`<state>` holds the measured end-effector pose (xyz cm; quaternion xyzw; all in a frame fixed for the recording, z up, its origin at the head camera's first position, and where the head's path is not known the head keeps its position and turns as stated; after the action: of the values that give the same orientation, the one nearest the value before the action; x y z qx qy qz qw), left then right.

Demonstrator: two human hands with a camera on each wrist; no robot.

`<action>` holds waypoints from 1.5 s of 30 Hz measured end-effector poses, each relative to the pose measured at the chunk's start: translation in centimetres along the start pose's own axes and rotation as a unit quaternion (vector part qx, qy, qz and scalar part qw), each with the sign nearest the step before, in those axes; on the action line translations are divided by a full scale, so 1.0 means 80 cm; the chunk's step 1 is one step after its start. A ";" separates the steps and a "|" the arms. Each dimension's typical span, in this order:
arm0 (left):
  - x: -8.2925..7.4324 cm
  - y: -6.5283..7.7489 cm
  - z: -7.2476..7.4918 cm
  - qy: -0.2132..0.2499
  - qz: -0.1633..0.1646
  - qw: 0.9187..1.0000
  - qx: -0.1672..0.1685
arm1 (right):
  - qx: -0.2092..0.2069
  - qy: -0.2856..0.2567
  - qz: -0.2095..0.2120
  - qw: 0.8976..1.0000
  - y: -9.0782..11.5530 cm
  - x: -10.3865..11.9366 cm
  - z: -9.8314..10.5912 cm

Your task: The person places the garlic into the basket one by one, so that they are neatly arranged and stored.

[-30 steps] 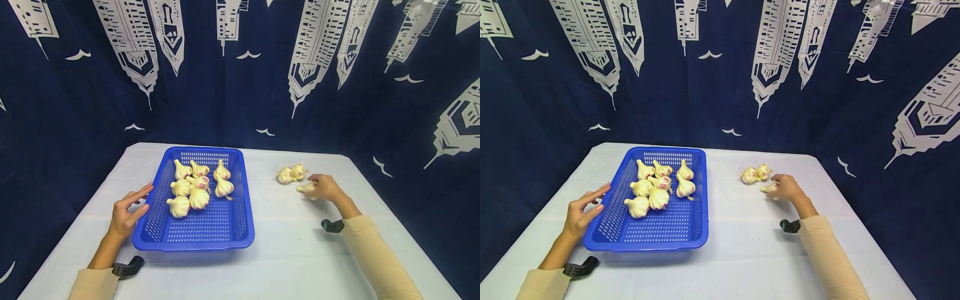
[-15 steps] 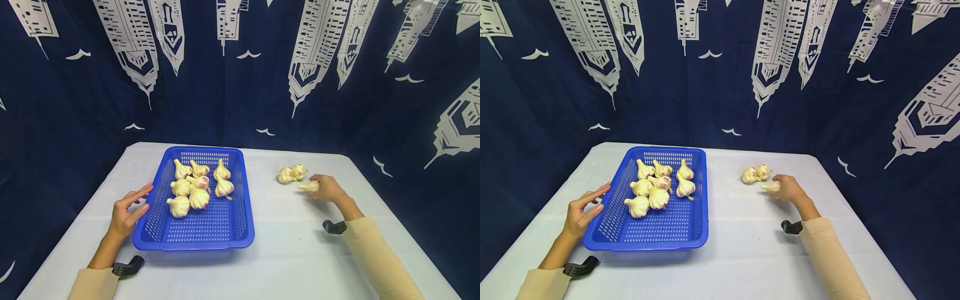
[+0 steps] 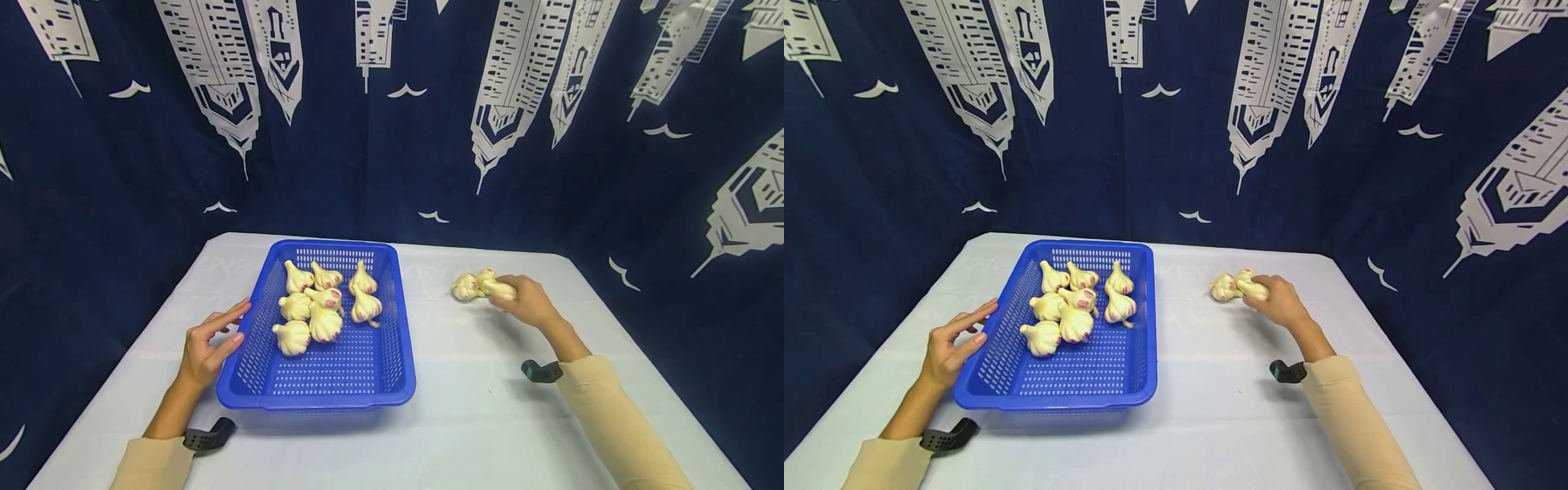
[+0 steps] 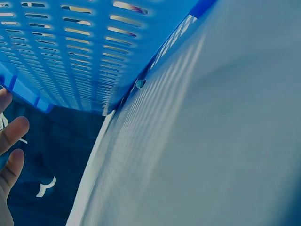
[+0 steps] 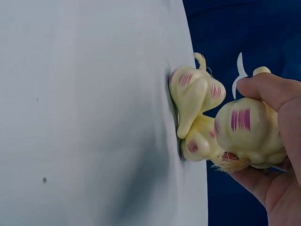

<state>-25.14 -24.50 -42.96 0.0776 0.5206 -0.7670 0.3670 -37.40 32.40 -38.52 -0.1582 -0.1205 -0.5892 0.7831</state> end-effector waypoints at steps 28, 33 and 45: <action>0.000 -0.001 0.001 0.008 0.003 1.000 0.003 | 0.014 -0.125 0.010 0.992 -0.027 0.068 -0.018; 0.000 -0.001 0.001 0.006 0.002 1.000 0.002 | 0.025 -0.144 0.034 0.989 -0.029 0.083 -0.015; -0.001 -0.002 0.002 0.010 0.003 1.000 0.004 | 0.048 -0.157 0.065 0.984 -0.036 0.116 -0.013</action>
<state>-25.14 -24.61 -42.74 0.0877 0.5212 -0.7671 0.3635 -37.61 23.02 -35.66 -0.2178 -0.2594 -0.4984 0.7981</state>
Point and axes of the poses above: each hand's wrist, its own y-axis away from the middle knuckle, its own z-axis out of the back of the hand, x = y × z, the point moved 3 cm from there along -y, towards the middle knuckle, and after that the axes turned 8 degrees about x, right-handed, at the moved point
